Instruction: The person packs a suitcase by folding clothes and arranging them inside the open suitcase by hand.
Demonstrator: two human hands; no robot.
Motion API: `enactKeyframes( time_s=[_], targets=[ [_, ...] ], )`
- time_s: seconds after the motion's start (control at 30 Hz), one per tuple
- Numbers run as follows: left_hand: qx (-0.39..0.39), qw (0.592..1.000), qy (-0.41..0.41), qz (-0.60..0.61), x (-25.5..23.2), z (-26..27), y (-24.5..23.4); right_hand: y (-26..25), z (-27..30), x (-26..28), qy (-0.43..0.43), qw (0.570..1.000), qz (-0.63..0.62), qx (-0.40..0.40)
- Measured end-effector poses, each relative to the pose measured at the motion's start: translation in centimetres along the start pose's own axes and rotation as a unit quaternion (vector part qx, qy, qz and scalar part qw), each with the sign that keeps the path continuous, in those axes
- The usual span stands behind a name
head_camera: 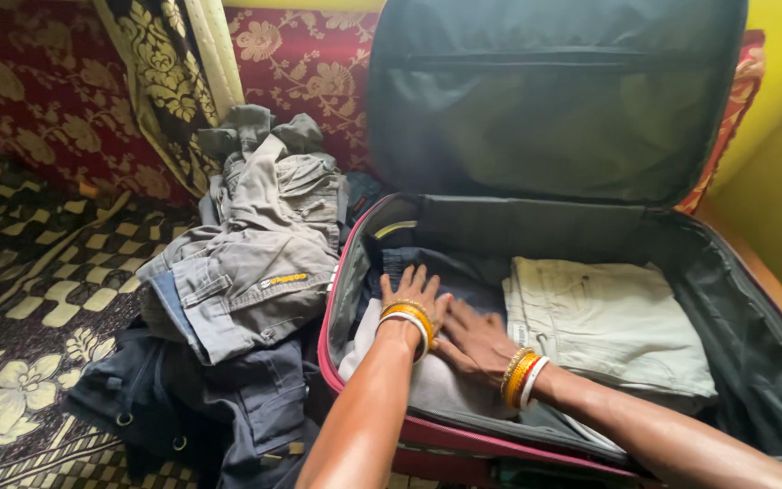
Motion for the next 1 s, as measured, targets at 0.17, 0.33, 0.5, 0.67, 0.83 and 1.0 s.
enactKeyframes(
  time_s=[0.17,0.33,0.5,0.67,0.83,1.0],
  targets=[
    [0.086,0.996,-0.017,-0.02,0.0,-0.3,0.7,0.4,-0.3,0.2,0.022,0.995,-0.036,0.093],
    [0.083,0.996,-0.008,-0.014,0.1,-0.7,1.1,0.3,-0.6,-0.3,0.021,0.991,-0.048,0.125],
    [-0.103,0.994,-0.022,0.006,0.1,-1.9,0.7,-0.4,-0.7,-0.8,0.039,0.999,0.033,-0.009],
    [-0.006,0.995,-0.087,-0.038,1.2,-0.6,1.6,1.1,-1.0,-1.0,0.056,0.996,-0.011,0.073],
    [0.093,0.987,-0.102,-0.079,1.0,-0.4,1.2,2.7,-1.6,-2.5,0.066,0.983,-0.048,0.166],
    [0.058,0.992,-0.077,-0.085,0.7,0.3,0.4,2.7,-2.9,-6.4,-0.03,0.988,-0.034,0.149]
  ],
)
Point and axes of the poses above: each hand's wrist, its own z-axis away from the middle knuckle, its own y-axis out of the palm, x = y × z, the point moved 1 cm from there along -z, towards the middle knuckle, and after that the axes turned 6 degrees about -y, right-handed, at the moved point
